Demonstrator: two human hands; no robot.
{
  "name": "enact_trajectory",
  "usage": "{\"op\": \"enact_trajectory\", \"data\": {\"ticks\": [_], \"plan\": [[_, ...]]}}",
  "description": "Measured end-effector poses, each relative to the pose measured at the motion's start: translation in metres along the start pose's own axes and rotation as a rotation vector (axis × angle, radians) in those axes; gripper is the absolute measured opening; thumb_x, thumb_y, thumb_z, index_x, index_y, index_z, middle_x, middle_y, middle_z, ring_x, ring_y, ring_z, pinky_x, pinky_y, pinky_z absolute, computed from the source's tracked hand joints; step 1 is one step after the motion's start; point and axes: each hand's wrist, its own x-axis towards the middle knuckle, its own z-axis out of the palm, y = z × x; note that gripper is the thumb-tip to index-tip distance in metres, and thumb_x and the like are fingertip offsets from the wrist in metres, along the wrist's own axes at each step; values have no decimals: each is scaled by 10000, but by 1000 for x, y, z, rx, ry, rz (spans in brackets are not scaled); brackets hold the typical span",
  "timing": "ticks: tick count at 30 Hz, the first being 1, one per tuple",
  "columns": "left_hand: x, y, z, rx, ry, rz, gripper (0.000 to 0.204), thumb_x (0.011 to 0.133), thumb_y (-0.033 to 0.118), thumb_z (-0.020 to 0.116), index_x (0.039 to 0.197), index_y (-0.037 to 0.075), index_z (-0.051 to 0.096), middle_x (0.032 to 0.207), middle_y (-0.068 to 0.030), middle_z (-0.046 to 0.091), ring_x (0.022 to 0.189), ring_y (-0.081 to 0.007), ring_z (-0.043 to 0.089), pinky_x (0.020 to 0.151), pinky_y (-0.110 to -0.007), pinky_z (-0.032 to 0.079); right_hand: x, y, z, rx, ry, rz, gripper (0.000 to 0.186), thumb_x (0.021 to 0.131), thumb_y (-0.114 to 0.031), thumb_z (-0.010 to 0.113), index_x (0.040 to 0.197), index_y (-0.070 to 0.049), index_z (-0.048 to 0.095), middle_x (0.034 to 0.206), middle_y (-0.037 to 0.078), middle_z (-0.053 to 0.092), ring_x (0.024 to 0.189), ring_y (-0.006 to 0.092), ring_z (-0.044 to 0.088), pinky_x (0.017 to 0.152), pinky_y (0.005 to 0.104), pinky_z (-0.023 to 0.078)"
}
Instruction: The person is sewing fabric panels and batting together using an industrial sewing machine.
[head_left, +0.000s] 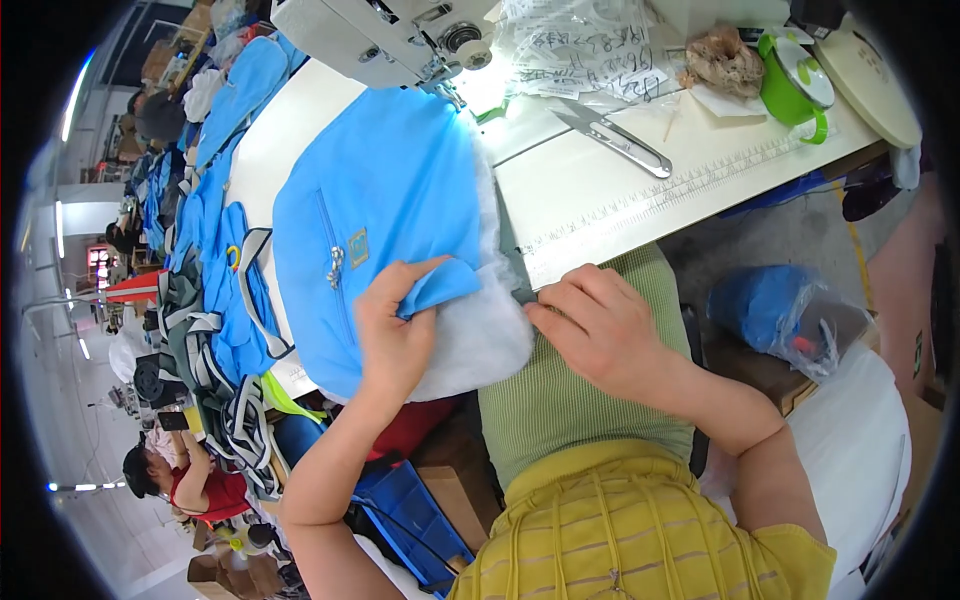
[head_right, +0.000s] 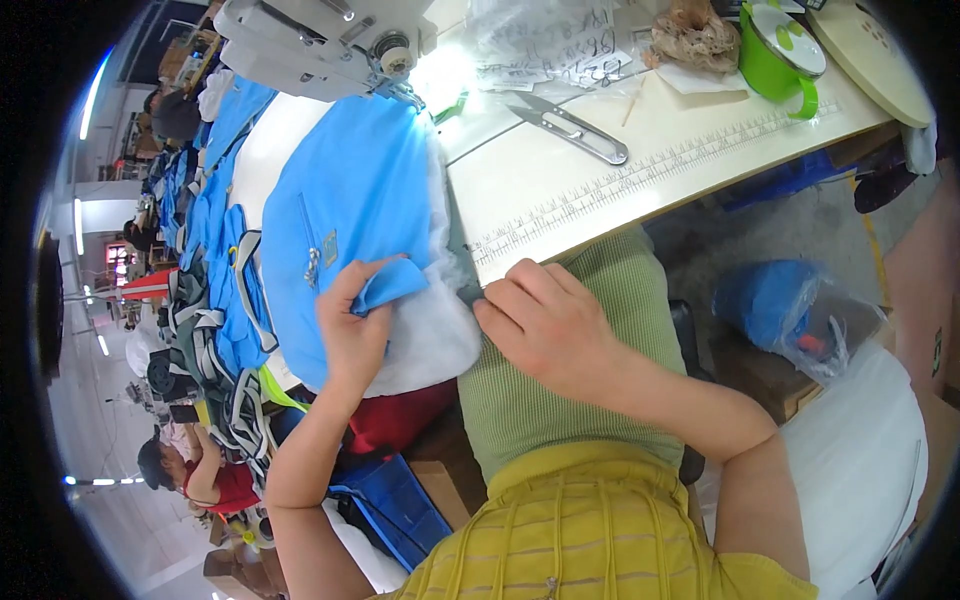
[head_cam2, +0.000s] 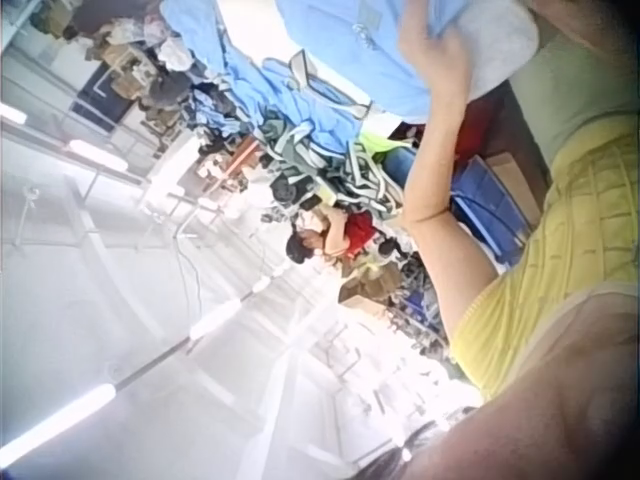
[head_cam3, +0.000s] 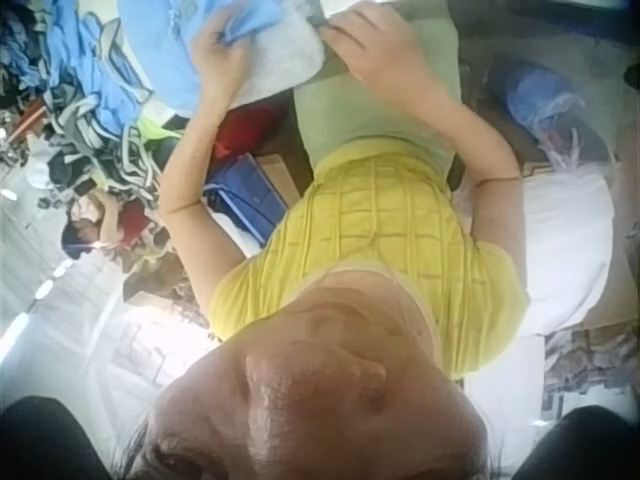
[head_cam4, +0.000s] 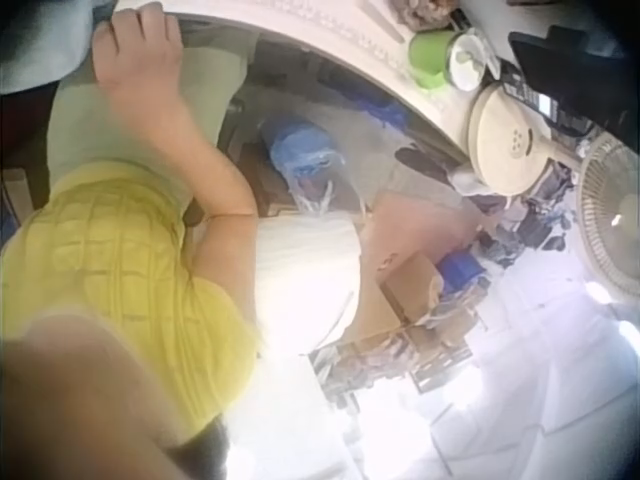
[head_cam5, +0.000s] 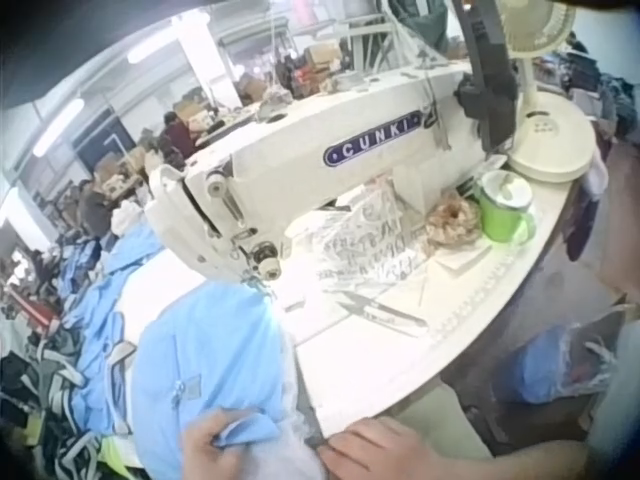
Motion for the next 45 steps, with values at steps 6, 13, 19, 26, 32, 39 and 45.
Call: {"op": "enact_trajectory", "data": {"ticks": [6,13,19,26,32,39,45], "plan": [[-1,-8,-12,48,55,-13,461,722,-138,612,1113,35,783,790,-136,616,732,-263,624,699,-307,483,-1,7,2,-40,152,-212,189,767,-145,709,938,-63,701,1046,41,649,971,210,621,798,325,518],[-2,9,-3,24,-151,14,436,752,-93,652,1148,39,779,754,-117,599,662,-252,594,638,-317,461,4,13,4,-69,115,-255,130,806,-113,723,930,-74,717,1226,52,699,1175,253,648,934,369,539],[-1,17,0,-149,-73,-206,332,830,-45,701,1152,11,762,791,-121,672,621,-240,595,599,-354,449,1,19,7,-17,67,-376,131,830,-99,714,945,-36,720,1223,93,716,1247,287,656,1056,415,544],[19,38,-16,226,-346,125,427,768,-12,694,1191,22,745,1081,-87,714,876,-288,653,701,-416,490,-2,16,8,21,78,-346,129,810,-104,723,917,-32,724,1128,104,736,1103,262,697,987,404,586],[36,21,-7,133,-366,376,404,735,-83,594,1104,0,735,1438,-169,632,1251,-389,606,1019,-450,493,-1,16,5,-12,49,-347,110,815,-100,723,915,-54,729,1136,86,740,1097,237,700,965,379,574],[46,16,-1,76,-413,361,357,725,-104,577,1065,-25,651,1527,-152,576,1282,-407,584,1060,-479,469,1,17,-2,7,-6,-327,115,817,-110,737,922,-63,731,1121,76,751,1092,229,705,952,374,564],[41,14,7,86,-416,394,448,705,-98,603,1139,3,651,1562,-141,545,1302,-395,555,1060,-480,455,4,21,-16,27,-71,-317,92,838,-102,746,921,-66,727,1115,72,759,1072,230,714,926,367,559]]}}
